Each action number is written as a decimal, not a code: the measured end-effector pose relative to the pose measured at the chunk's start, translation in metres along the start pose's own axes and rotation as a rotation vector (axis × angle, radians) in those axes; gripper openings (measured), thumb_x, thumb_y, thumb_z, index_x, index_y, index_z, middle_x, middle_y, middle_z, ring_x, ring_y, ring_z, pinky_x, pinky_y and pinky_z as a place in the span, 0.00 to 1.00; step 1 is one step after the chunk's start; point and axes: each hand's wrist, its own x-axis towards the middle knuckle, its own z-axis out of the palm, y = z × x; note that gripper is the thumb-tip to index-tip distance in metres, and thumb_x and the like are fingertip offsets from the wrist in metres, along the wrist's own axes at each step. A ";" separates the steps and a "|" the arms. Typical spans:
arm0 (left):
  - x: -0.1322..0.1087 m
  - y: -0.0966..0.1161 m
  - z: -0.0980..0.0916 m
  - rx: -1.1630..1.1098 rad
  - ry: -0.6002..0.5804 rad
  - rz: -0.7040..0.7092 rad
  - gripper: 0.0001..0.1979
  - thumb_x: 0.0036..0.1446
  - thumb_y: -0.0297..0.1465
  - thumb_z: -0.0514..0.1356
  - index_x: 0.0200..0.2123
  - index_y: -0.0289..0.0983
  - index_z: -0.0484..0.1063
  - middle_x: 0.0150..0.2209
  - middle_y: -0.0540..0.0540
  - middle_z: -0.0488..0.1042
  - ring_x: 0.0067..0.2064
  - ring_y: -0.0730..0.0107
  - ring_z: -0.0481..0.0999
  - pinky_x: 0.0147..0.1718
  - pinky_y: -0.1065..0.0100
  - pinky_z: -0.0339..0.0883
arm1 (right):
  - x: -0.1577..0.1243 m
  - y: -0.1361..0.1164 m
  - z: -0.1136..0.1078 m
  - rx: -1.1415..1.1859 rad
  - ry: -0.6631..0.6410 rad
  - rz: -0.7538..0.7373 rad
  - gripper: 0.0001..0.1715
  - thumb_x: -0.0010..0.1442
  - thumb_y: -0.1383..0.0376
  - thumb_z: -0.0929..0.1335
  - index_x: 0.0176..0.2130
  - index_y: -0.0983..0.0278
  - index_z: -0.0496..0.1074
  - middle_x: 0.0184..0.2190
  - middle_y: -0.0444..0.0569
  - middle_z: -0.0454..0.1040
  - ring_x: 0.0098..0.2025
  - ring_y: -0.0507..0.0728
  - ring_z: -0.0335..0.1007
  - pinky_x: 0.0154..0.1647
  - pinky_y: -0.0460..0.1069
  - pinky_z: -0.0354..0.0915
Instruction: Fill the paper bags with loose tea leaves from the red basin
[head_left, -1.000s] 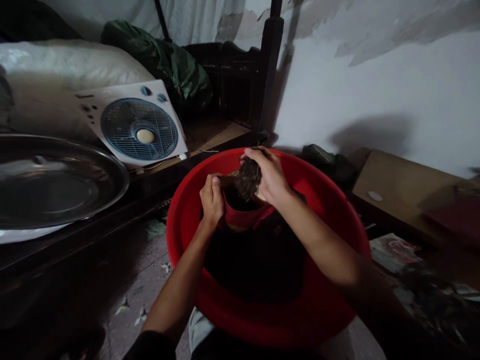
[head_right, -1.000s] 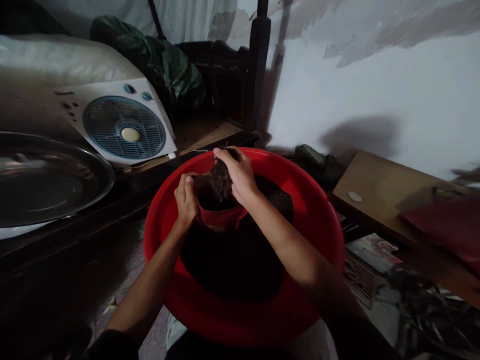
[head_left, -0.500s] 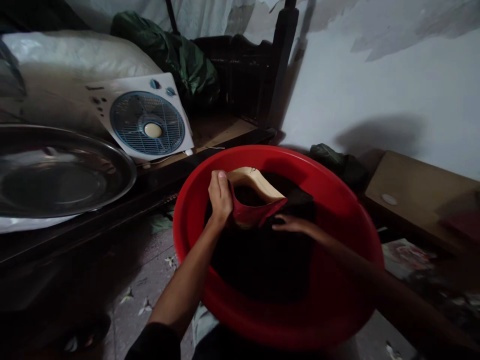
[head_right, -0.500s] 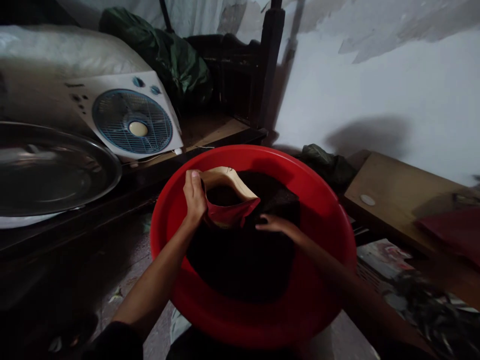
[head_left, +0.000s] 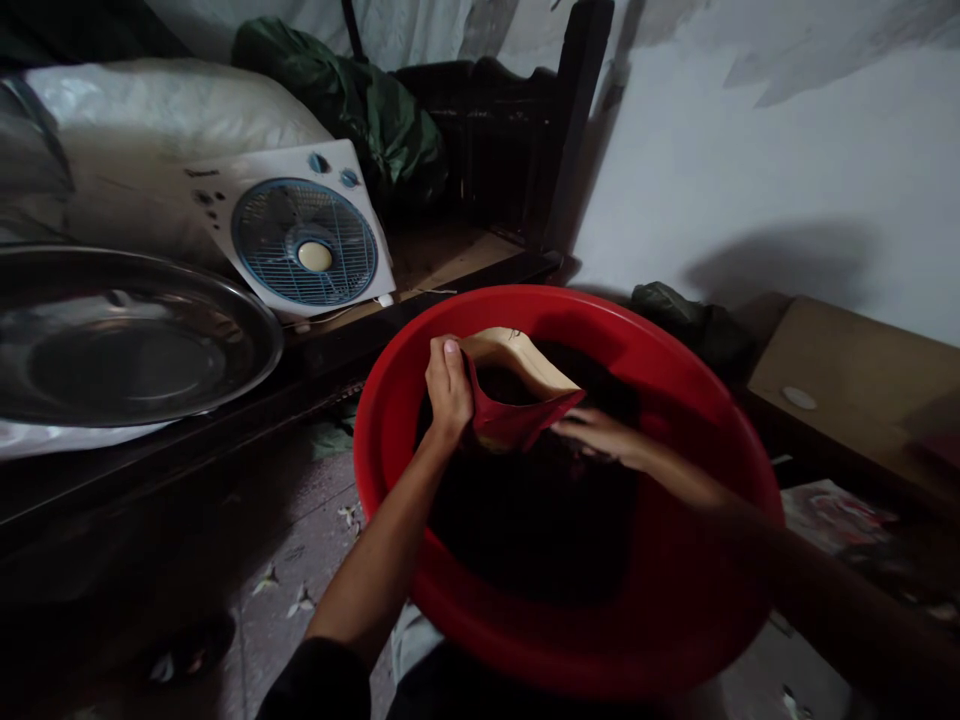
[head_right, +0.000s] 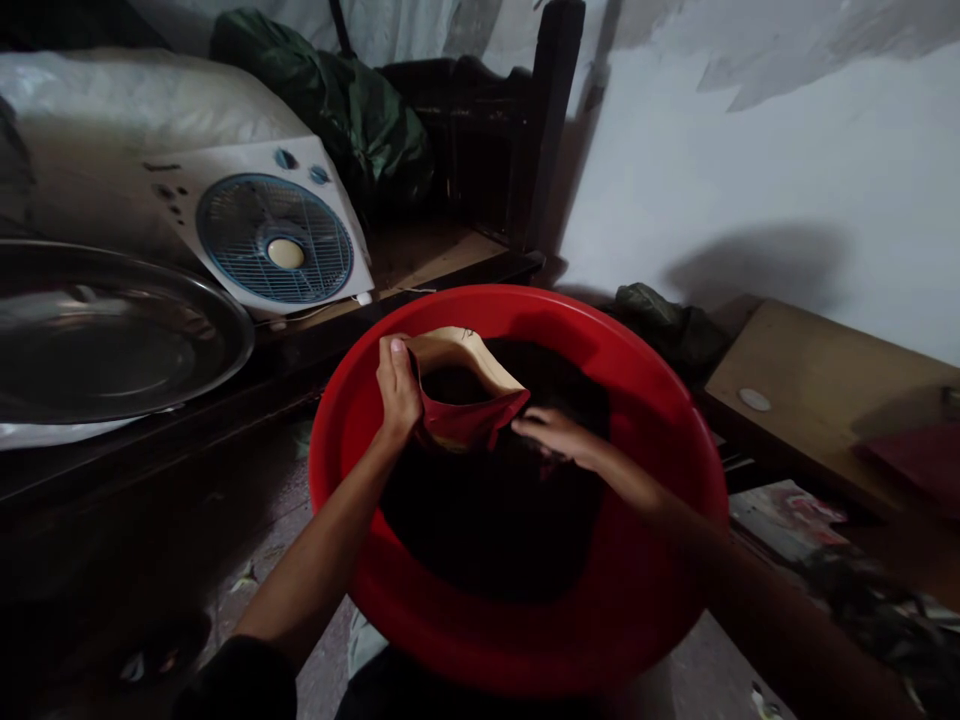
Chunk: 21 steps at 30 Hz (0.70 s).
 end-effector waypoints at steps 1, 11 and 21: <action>0.000 0.000 0.000 -0.007 0.003 0.006 0.26 0.68 0.51 0.40 0.39 0.40 0.67 0.33 0.45 0.72 0.35 0.66 0.72 0.38 0.62 0.65 | 0.003 -0.016 -0.010 0.080 0.089 0.007 0.25 0.58 0.44 0.64 0.44 0.60 0.72 0.21 0.42 0.70 0.19 0.51 0.63 0.17 0.45 0.58; -0.001 -0.013 0.002 -0.016 -0.027 0.067 0.23 0.68 0.51 0.43 0.38 0.40 0.63 0.34 0.47 0.71 0.36 0.67 0.70 0.38 0.64 0.64 | 0.024 -0.169 -0.008 0.859 0.407 -0.360 0.12 0.57 0.57 0.67 0.28 0.59 0.61 0.24 0.41 0.66 0.26 0.50 0.64 0.24 0.45 0.61; 0.000 -0.014 0.003 -0.008 -0.030 0.045 0.23 0.67 0.53 0.42 0.38 0.40 0.61 0.34 0.48 0.69 0.36 0.68 0.70 0.38 0.65 0.64 | 0.032 -0.169 -0.009 0.822 0.567 -0.473 0.27 0.59 0.48 0.70 0.23 0.60 0.55 0.19 0.37 0.56 0.19 0.47 0.54 0.18 0.45 0.52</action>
